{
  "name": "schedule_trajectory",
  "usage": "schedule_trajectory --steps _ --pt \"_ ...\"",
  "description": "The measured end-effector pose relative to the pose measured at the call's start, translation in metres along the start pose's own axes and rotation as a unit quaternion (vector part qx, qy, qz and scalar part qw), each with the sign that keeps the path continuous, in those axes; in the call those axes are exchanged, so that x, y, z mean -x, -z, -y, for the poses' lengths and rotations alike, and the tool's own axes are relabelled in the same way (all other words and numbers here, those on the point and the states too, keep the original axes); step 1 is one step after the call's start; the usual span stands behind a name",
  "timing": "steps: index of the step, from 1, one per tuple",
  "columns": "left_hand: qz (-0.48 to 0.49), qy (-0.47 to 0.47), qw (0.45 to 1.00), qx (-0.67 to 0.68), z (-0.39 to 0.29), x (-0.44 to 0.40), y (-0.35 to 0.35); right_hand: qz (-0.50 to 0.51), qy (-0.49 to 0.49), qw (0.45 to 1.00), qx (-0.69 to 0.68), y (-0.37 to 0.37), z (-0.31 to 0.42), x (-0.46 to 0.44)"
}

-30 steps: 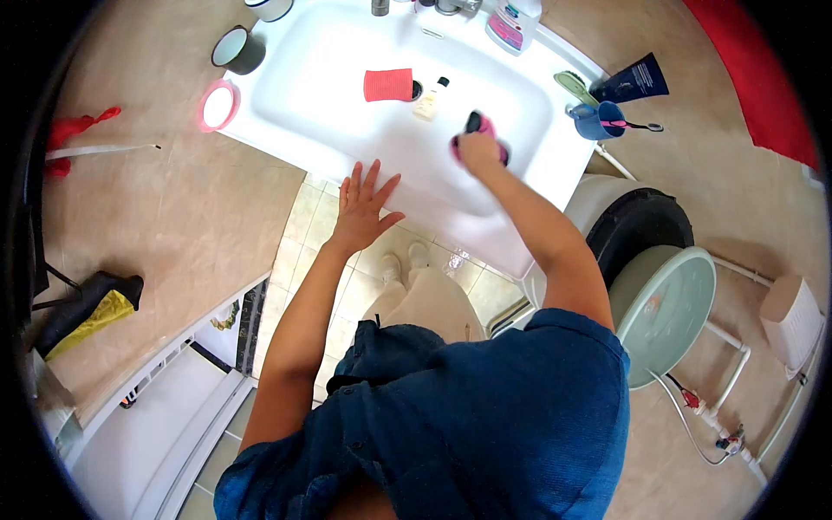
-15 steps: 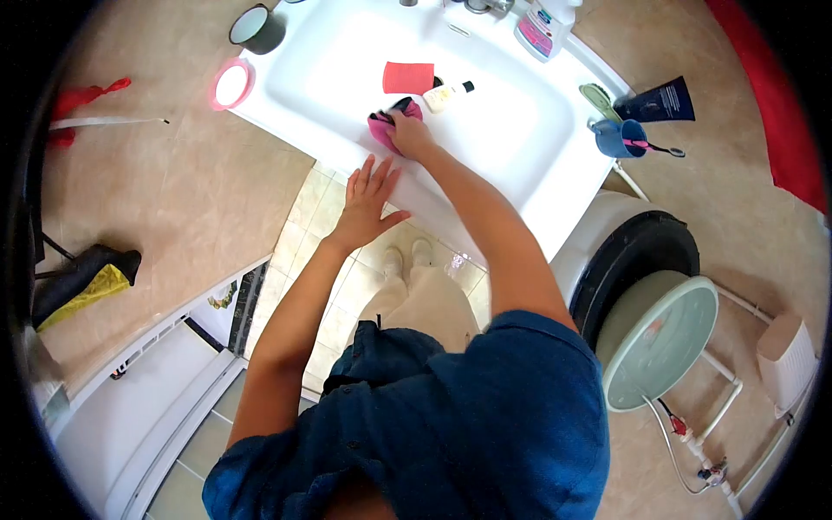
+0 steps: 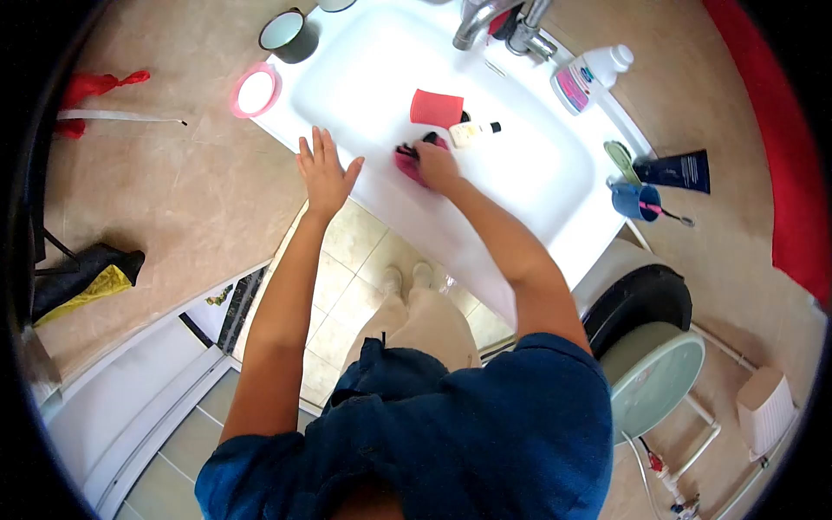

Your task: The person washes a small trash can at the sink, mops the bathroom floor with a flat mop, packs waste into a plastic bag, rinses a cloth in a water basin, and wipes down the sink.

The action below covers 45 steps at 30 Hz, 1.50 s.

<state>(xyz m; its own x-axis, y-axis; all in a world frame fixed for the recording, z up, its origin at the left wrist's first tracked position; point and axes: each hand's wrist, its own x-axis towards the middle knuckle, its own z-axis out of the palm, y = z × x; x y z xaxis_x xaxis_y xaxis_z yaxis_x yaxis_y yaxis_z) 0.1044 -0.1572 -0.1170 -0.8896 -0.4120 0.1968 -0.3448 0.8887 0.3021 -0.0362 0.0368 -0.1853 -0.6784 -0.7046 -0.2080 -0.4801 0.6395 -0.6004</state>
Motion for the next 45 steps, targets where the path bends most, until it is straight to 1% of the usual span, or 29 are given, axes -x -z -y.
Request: schedule_trajectory --steps 3,5,7,8,9,11,14,15,17,19,21,23,25,29,30,33,34,35,37,39,41,42,44,45 --pt "0.037 0.007 0.999 0.022 0.001 -0.002 0.007 -0.083 0.069 0.991 -0.079 -0.024 0.038 -0.069" --pt "0.054 0.009 0.998 0.042 -0.001 -0.003 0.014 -0.067 0.057 0.987 -0.137 -0.025 0.071 -0.105" --pt "0.039 0.012 0.997 0.066 0.000 -0.004 0.015 -0.017 0.079 0.955 -0.284 -0.030 0.098 -0.135" --pt "0.035 0.016 0.996 0.078 -0.002 -0.005 0.016 -0.003 0.138 0.925 -0.355 -0.043 0.107 -0.152" --pt "0.032 0.020 0.995 0.091 -0.003 -0.005 0.017 -0.008 0.148 0.925 -0.351 -0.043 0.117 -0.155" --pt "0.026 0.014 0.996 0.087 -0.004 -0.006 0.020 0.028 0.201 0.907 -0.368 -0.031 0.117 -0.152" --pt "0.039 0.014 0.997 0.072 -0.007 -0.009 0.026 0.000 0.293 0.923 -0.249 -0.014 0.106 -0.148" --pt "0.046 0.021 0.996 0.074 -0.008 -0.010 0.026 0.015 0.269 0.951 -0.148 -0.008 0.099 -0.153" --pt "0.060 0.031 0.995 0.079 -0.007 -0.006 0.027 0.042 0.208 0.976 0.049 -0.002 0.082 -0.163" --pt "0.062 0.033 0.994 0.086 -0.003 -0.007 0.022 -0.160 0.227 0.959 0.048 0.004 0.064 -0.182" --pt "0.065 0.037 0.993 0.086 -0.002 -0.008 0.021 -0.328 0.155 0.930 0.057 0.031 0.064 -0.204" --pt "0.074 0.041 0.992 0.092 -0.006 -0.010 0.028 -0.407 0.088 0.909 0.023 0.063 0.065 -0.217" --pt "0.079 0.041 0.992 0.087 -0.005 -0.011 0.029 -0.458 0.060 0.882 0.096 0.069 0.052 -0.235" --pt "0.078 0.035 0.993 0.080 -0.003 -0.010 0.025 -0.341 0.007 0.929 0.148 0.012 0.028 -0.253" --pt "0.076 0.034 0.993 0.080 -0.002 -0.010 0.024 -0.385 0.010 0.907 0.172 0.010 0.032 -0.256" --pt "0.064 0.033 0.993 0.094 -0.003 -0.009 0.023 -0.282 -0.062 0.957 0.032 0.007 0.036 -0.251" --pt "0.060 0.031 0.994 0.091 -0.003 -0.011 0.021 -0.283 -0.033 0.958 0.030 0.009 0.036 -0.247" --pt "0.057 0.031 0.994 0.088 -0.002 -0.010 0.019 -0.257 -0.009 0.966 -0.010 0.010 0.036 -0.239" --pt "0.047 0.025 0.995 0.082 -0.001 -0.009 0.017 -0.225 0.115 0.960 -0.123 -0.015 0.020 -0.227" --pt "0.035 0.016 0.996 0.075 -0.001 -0.008 0.017 -0.107 0.225 0.955 -0.163 -0.044 0.022 -0.202" --pt "0.046 0.018 0.996 0.075 -0.002 -0.009 0.021 0.007 0.203 0.978 -0.053 -0.028 0.068 -0.155" --pt "0.049 0.020 0.996 0.077 -0.002 -0.009 0.022 0.068 0.168 0.975 -0.126 -0.021 0.069 -0.149" --pt "0.061 0.025 0.995 0.076 -0.003 -0.010 0.023 0.181 0.097 0.941 -0.269 -0.006 0.073 -0.143" --pt "0.057 0.025 0.995 0.081 -0.004 -0.010 0.024 0.239 0.040 0.925 -0.292 0.014 0.085 -0.137"
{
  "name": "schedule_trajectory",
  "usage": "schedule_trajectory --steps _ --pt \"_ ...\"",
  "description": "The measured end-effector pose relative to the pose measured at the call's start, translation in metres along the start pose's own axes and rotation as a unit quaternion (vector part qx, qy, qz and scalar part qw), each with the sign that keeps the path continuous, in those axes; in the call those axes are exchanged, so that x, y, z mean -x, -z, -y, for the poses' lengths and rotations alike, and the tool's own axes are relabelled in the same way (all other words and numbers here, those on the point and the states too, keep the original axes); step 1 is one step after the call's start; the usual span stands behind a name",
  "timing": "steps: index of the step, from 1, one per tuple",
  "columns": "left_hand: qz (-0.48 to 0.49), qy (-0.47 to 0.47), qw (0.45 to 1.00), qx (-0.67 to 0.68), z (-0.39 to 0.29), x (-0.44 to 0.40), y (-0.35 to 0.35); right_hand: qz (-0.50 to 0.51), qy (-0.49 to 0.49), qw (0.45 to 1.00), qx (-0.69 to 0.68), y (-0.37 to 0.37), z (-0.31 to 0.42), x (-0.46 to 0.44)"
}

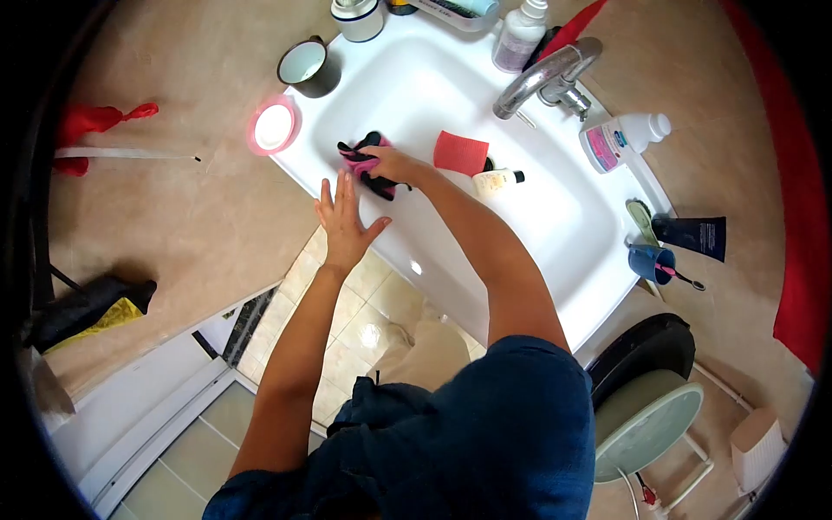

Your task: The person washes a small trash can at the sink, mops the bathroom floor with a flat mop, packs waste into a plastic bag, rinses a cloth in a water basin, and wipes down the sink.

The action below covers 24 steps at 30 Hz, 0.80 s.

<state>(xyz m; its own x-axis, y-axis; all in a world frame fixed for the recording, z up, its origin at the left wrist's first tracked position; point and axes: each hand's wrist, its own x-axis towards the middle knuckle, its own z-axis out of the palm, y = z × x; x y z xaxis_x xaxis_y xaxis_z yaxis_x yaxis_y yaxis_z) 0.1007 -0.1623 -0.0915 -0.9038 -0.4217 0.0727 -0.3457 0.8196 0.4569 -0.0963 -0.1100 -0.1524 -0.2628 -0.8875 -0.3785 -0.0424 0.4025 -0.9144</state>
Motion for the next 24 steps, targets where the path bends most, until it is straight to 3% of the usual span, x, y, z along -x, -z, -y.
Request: schedule_trajectory --steps 2,4,6,9,12,15,16,18,20,22,24 --pt "-0.006 0.003 1.000 0.011 0.000 0.001 -0.001 -0.008 0.106 0.993 -0.059 -0.008 0.011 -0.004" --pt "-0.020 -0.008 1.000 0.017 0.002 0.003 -0.005 -0.061 0.086 0.980 -0.171 -0.027 0.037 -0.003" --pt "-0.044 -0.022 0.998 0.029 0.006 0.003 -0.007 -0.140 0.118 0.978 -0.103 -0.047 0.024 -0.034" --pt "-0.050 -0.028 0.998 0.014 0.007 0.002 -0.008 -0.130 0.110 0.985 -0.031 -0.039 0.011 -0.032" --pt "-0.032 -0.012 0.999 0.001 0.004 0.001 -0.006 -0.059 0.105 0.990 0.077 -0.016 -0.004 0.008" --pt "-0.032 -0.020 0.999 -0.015 0.007 0.003 -0.008 -0.011 0.090 0.960 0.264 0.009 0.004 0.049" --pt "-0.032 -0.019 0.999 -0.012 0.007 0.002 -0.008 -0.112 0.176 0.905 0.370 0.012 0.007 0.053" --pt "-0.029 -0.013 0.999 -0.007 0.007 0.002 -0.009 -0.258 0.166 0.823 0.478 0.038 0.026 0.041" --pt "-0.025 -0.008 1.000 0.002 0.005 0.002 -0.006 -0.425 0.218 0.688 0.546 0.077 0.035 0.017" --pt "-0.018 -0.004 1.000 0.021 0.004 0.002 -0.003 -0.431 0.125 0.619 0.644 0.123 0.029 0.005" --pt "-0.008 0.011 1.000 0.022 0.000 0.002 -0.001 -0.461 0.126 0.537 0.695 0.154 0.007 0.014"
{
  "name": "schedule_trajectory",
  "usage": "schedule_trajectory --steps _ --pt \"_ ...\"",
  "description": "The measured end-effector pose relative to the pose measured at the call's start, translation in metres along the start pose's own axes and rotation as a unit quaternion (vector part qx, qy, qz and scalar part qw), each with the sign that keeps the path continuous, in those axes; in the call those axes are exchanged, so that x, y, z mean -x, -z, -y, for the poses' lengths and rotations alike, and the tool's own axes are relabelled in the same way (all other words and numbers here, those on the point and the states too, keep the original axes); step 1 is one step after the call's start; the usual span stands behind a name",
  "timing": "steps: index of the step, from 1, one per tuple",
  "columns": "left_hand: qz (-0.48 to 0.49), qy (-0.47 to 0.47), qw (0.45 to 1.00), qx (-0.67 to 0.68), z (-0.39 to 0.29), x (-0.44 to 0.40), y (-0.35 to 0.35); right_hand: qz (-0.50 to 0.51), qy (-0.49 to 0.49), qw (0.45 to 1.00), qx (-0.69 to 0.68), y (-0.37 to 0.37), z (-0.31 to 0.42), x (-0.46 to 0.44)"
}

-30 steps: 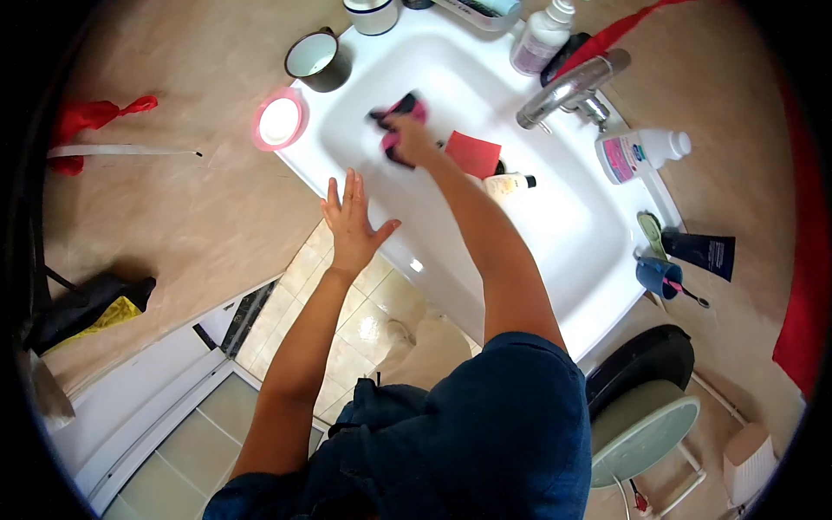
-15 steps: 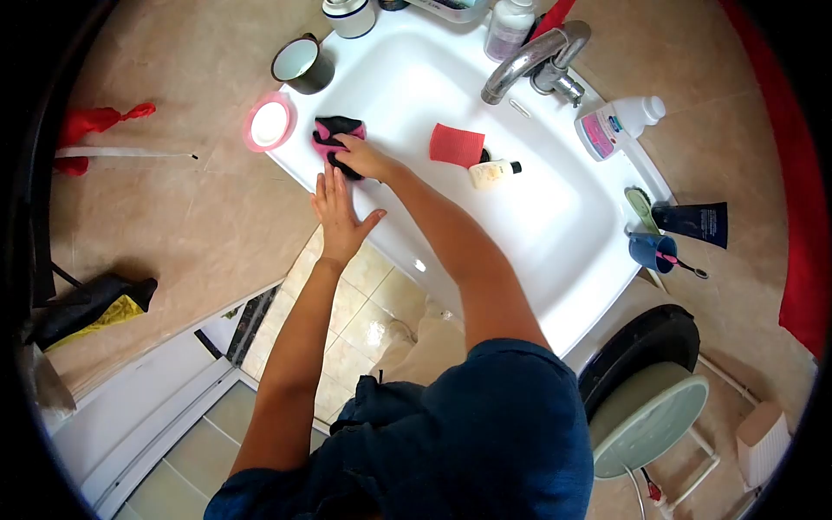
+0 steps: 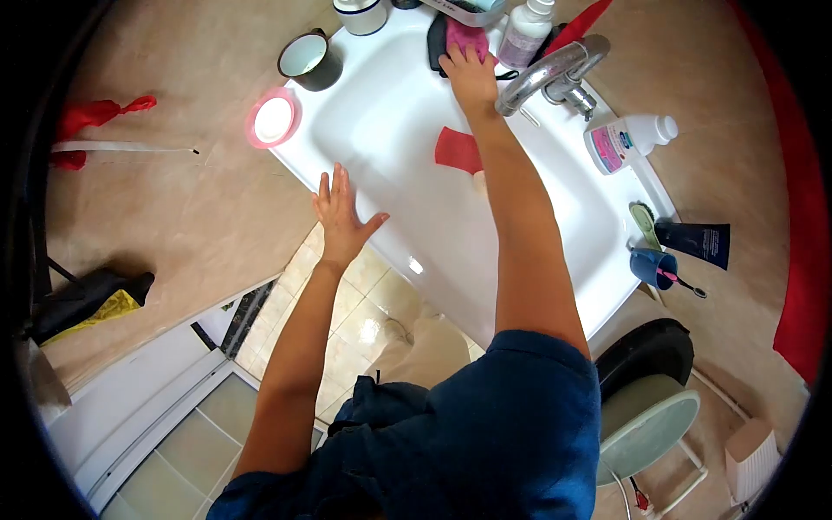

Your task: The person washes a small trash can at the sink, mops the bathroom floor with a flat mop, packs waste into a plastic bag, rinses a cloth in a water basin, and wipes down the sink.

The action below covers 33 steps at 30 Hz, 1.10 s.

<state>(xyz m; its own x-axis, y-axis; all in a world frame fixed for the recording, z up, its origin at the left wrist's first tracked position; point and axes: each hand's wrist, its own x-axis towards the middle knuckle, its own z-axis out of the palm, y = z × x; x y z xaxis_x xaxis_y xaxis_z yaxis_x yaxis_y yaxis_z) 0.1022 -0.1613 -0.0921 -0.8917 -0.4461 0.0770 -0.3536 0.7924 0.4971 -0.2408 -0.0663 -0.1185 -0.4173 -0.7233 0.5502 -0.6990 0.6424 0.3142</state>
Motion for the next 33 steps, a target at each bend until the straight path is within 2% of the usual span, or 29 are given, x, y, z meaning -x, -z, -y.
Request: schedule_trajectory --steps 3,6,7,9,10,11,12,13,14,16,18,20,22,25,26,28,31,32,33 --pt "-0.007 -0.002 1.000 0.000 0.001 -0.002 0.000 0.119 0.070 0.989 0.061 -0.019 0.014 0.029" --pt "-0.011 -0.014 1.000 -0.018 0.002 -0.002 -0.002 0.208 -0.007 0.974 -0.092 -0.039 0.034 0.070" --pt "-0.009 -0.015 0.999 -0.029 0.003 -0.002 -0.002 0.166 -0.092 0.969 -0.155 -0.046 0.041 0.064" --pt "-0.003 -0.013 1.000 -0.028 0.003 -0.001 0.000 0.090 -0.257 0.922 -0.276 -0.056 0.065 0.054" --pt "0.001 -0.012 1.000 -0.027 0.002 -0.002 0.000 0.051 -0.355 0.841 -0.405 -0.052 0.078 0.035" --pt "-0.002 -0.012 1.000 -0.021 0.002 -0.002 -0.001 -0.075 -0.336 0.824 -0.449 -0.072 0.093 0.022" --pt "-0.004 -0.013 1.000 -0.015 0.003 -0.002 -0.002 -0.062 -0.352 0.817 -0.453 -0.091 0.114 0.012" --pt "-0.007 -0.014 1.000 -0.009 0.005 -0.002 -0.003 0.000 -0.343 0.800 -0.492 -0.105 0.133 0.003" --pt "-0.007 -0.014 1.000 -0.014 0.006 -0.002 -0.002 -0.023 -0.395 0.789 -0.470 -0.086 0.149 -0.011" --pt "-0.010 -0.014 1.000 -0.014 0.005 -0.001 -0.004 -0.014 -0.388 0.770 -0.506 -0.077 0.158 -0.006" --pt "-0.021 -0.027 0.999 -0.031 0.007 -0.003 -0.006 0.113 -0.259 0.761 -0.584 -0.071 0.165 0.017" --pt "-0.026 -0.035 0.998 -0.036 0.006 -0.003 -0.007 0.236 -0.020 0.693 -0.681 -0.032 0.177 0.048" --pt "-0.025 -0.037 0.998 -0.037 0.005 -0.004 -0.005 0.227 -0.108 0.736 -0.628 0.010 0.186 0.077" --pt "-0.028 -0.042 0.998 -0.037 0.009 -0.002 -0.007 0.301 -0.097 0.686 -0.655 0.034 0.147 0.112" --pt "-0.030 -0.041 0.998 -0.033 0.010 -0.002 -0.009 0.344 -0.084 0.688 -0.634 0.048 0.127 0.133" --pt "-0.028 -0.037 0.998 -0.030 0.008 -0.002 -0.008 0.481 -0.077 0.641 -0.594 0.097 0.074 0.174" --pt "-0.037 -0.048 0.998 -0.035 0.010 -0.004 -0.012 0.587 -0.072 0.588 -0.552 0.152 0.005 0.265" --pt "-0.037 -0.049 0.997 -0.039 0.010 -0.003 -0.012 0.615 -0.051 0.583 -0.529 0.180 -0.017 0.276" --pt "-0.037 -0.049 0.997 -0.043 0.011 -0.002 -0.013 0.600 -0.050 0.619 -0.505 0.182 -0.025 0.310"
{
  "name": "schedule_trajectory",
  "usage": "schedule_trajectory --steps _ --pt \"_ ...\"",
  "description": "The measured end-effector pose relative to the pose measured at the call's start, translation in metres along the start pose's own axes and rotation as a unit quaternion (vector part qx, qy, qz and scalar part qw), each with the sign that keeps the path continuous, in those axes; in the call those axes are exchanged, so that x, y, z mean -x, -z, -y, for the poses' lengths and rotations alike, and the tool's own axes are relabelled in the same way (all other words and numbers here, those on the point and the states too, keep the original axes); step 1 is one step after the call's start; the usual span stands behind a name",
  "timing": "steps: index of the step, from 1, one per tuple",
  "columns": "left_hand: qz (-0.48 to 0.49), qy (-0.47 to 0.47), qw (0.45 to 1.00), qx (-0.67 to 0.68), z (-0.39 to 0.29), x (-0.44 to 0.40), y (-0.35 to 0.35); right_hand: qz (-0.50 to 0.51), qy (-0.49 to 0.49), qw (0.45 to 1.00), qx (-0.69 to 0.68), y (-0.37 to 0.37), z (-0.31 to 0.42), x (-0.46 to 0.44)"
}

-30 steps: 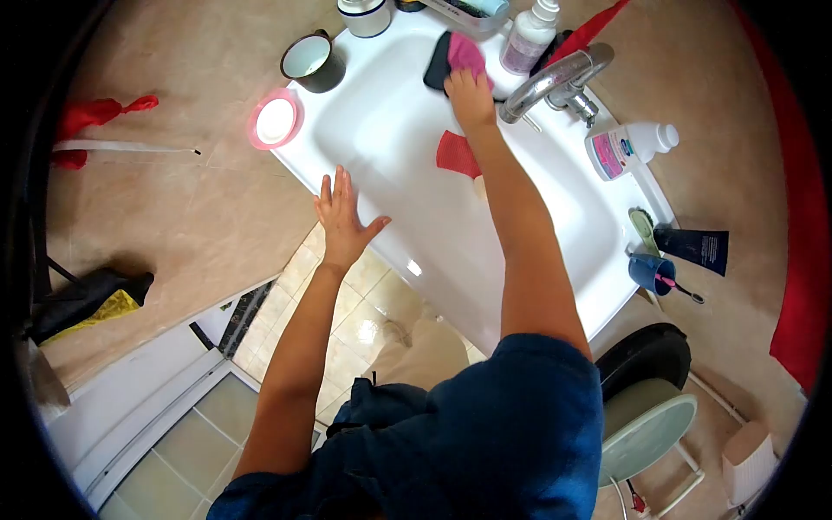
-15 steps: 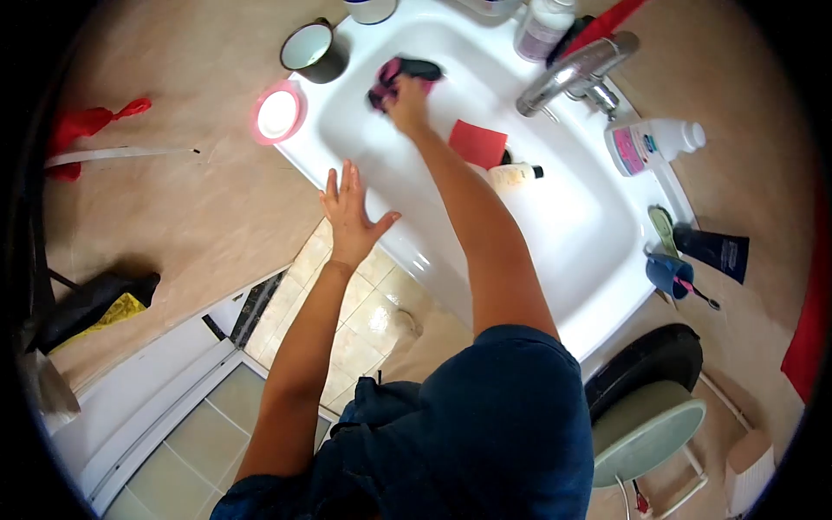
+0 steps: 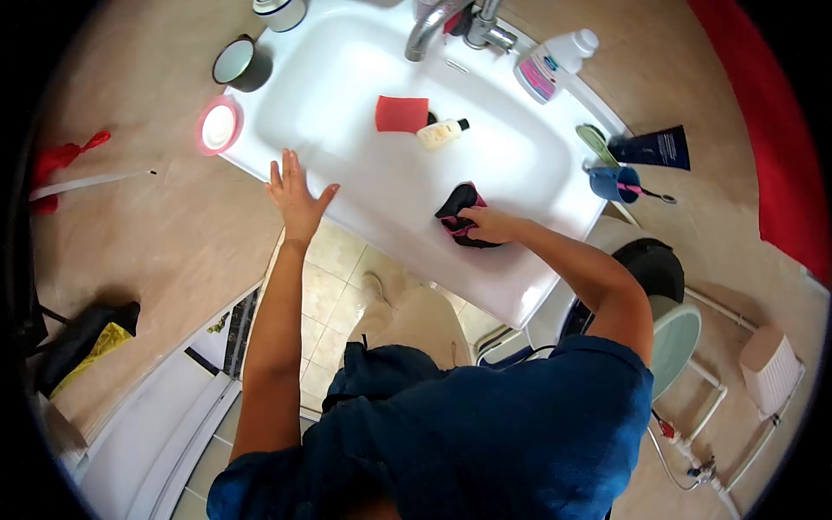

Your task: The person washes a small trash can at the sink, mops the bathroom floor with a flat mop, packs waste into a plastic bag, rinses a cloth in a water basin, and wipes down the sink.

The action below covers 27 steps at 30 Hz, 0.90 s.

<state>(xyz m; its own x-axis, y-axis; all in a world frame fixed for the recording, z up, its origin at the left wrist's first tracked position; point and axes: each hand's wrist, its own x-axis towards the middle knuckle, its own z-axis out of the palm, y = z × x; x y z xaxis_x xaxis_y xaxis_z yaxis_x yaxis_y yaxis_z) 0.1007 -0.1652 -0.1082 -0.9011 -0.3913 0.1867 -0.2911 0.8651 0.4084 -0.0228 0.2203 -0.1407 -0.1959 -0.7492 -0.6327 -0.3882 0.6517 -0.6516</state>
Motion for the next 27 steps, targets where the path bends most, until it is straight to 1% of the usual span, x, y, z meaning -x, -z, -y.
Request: schedule_trajectory --steps 3,4,5,6,8,9,10,12,13,14,17,19,20,21,23,24,25,27 --pt "0.002 -0.004 1.000 -0.010 -0.001 0.000 0.000 -0.078 -0.037 0.994 -0.062 -0.022 0.000 -0.013" --pt "-0.004 -0.010 1.000 -0.016 0.000 0.000 -0.001 -0.091 -0.042 0.983 -0.151 -0.014 0.020 -0.025" --pt "-0.007 -0.017 1.000 -0.019 0.000 0.000 -0.002 -0.141 0.048 0.975 -0.167 -0.026 0.010 -0.061" --pt "-0.010 -0.022 0.999 -0.023 0.001 0.000 -0.002 -0.166 0.081 0.967 -0.178 -0.023 0.027 -0.091" --pt "-0.014 -0.032 0.999 -0.021 0.005 0.002 -0.005 -0.198 0.076 0.951 -0.223 -0.005 0.092 -0.129" --pt "-0.014 -0.033 0.999 -0.021 0.007 0.003 -0.007 -0.181 0.098 0.935 -0.288 0.009 0.122 -0.139" --pt "-0.016 -0.035 0.999 -0.020 0.010 0.003 -0.008 -0.173 0.118 0.932 -0.295 0.016 0.143 -0.146" --pt "-0.021 -0.045 0.999 -0.022 0.016 0.002 -0.013 -0.181 0.106 0.937 -0.278 0.022 0.171 -0.148" --pt "-0.018 -0.043 0.999 -0.019 0.019 0.002 -0.015 -0.199 0.072 0.945 -0.251 0.022 0.178 -0.141" --pt "-0.016 -0.042 0.999 -0.014 0.022 0.001 -0.017 -0.216 0.081 0.948 -0.221 0.016 0.176 -0.129" --pt "-0.017 -0.051 0.999 -0.001 0.020 0.004 -0.014 -0.295 0.142 0.943 -0.062 -0.014 0.164 -0.054" --pt "-0.009 -0.054 0.998 -0.012 0.021 0.004 -0.013 -0.304 0.113 0.946 0.001 -0.043 0.152 0.010" --pt "-0.004 -0.053 0.999 -0.009 0.020 0.004 -0.012 -0.347 0.125 0.929 0.047 -0.064 0.136 0.040" --pt "-0.003 -0.059 0.998 0.003 0.021 0.001 -0.014 -0.375 0.109 0.919 0.056 -0.082 0.126 0.072" --pt "-0.003 -0.070 0.997 0.021 0.027 0.002 -0.015 -0.383 0.031 0.916 0.112 -0.113 0.114 0.127" --pt "0.023 -0.050 0.998 0.043 0.029 0.002 -0.016 -0.387 0.000 0.909 0.155 -0.119 0.122 0.150" --pt "0.044 -0.034 0.996 0.070 0.028 0.000 -0.011 -0.396 -0.024 0.899 0.187 -0.129 0.123 0.158" --pt "0.087 -0.002 0.988 0.127 0.023 -0.001 -0.002 -0.405 -0.084 0.889 0.197 -0.138 0.134 0.149"
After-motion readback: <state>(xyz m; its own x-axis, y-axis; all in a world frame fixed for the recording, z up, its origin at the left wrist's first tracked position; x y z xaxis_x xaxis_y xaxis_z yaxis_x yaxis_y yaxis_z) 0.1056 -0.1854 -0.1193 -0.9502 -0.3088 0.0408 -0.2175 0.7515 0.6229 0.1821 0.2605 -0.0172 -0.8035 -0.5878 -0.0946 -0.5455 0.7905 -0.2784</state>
